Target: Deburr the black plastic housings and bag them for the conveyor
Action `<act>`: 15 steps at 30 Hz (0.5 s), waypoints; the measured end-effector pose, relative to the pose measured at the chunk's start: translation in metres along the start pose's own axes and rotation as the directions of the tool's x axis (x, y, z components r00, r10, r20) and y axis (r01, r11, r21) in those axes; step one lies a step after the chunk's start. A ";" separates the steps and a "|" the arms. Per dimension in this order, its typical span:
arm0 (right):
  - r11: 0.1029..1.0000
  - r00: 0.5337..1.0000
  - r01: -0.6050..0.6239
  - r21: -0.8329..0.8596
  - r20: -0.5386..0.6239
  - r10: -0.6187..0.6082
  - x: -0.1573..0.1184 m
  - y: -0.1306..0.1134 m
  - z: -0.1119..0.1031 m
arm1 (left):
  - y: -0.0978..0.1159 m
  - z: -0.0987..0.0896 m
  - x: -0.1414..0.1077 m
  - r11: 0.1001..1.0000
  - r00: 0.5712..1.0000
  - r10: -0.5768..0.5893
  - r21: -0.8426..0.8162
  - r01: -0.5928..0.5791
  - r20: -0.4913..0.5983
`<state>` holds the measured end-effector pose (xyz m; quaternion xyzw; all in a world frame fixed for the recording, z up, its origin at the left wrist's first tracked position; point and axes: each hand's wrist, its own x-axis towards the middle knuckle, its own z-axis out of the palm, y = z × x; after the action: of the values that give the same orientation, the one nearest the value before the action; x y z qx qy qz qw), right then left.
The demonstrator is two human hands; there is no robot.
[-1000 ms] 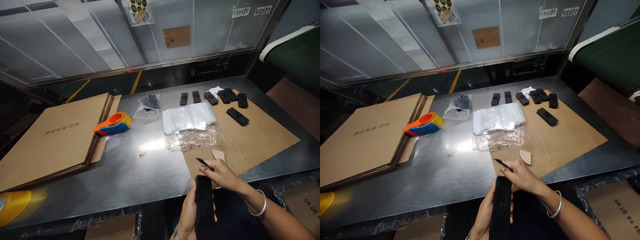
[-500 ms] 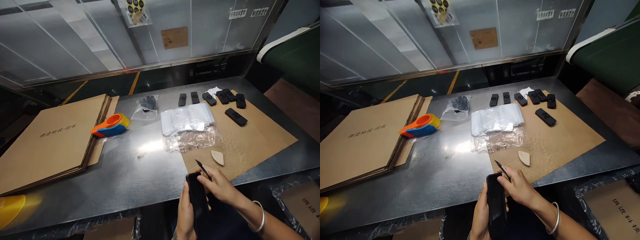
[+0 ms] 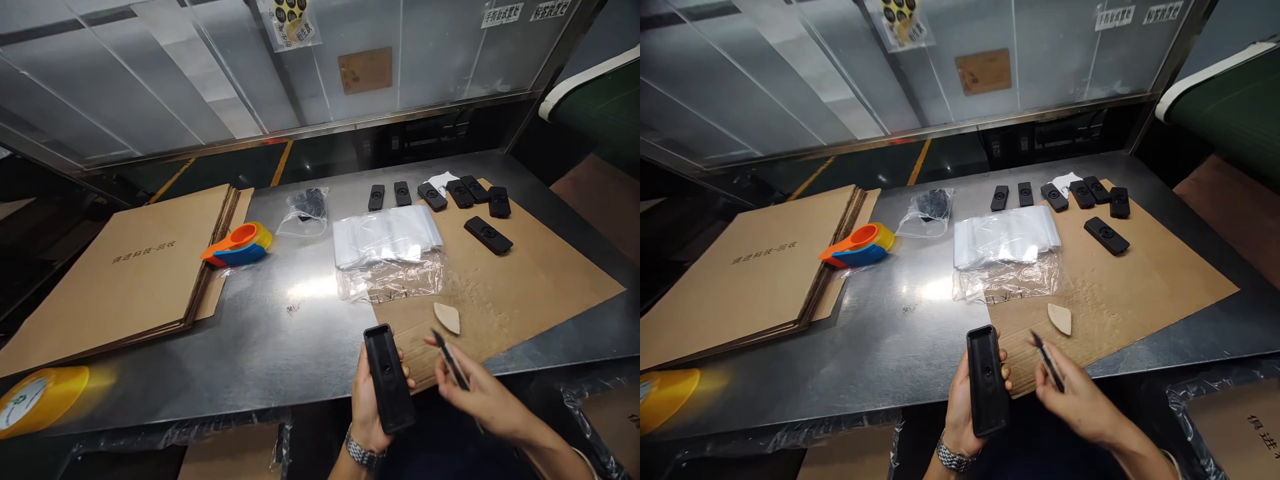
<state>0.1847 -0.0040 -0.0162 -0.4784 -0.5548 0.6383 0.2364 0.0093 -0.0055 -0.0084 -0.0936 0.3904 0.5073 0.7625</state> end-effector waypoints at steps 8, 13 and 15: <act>0.657 0.699 -0.340 -0.673 -0.648 -0.302 0.049 0.044 -0.094 | -0.006 -0.002 0.016 0.945 0.982 0.187 0.267 -0.186 0.023; 0.558 0.613 -0.311 -0.769 -0.611 -0.501 0.061 0.033 -0.090 | -0.021 -0.005 0.052 0.692 0.858 0.497 0.538 -0.481 0.128; 0.498 0.669 -0.177 -0.849 -0.475 -0.571 0.065 0.022 -0.074 | -0.024 -0.004 0.063 0.636 0.823 0.550 0.570 -0.521 0.139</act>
<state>0.2264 0.0801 -0.0543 -0.6611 -0.7084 0.0106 0.2470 0.0391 0.0251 -0.0611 0.2533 0.5548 0.5622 0.5586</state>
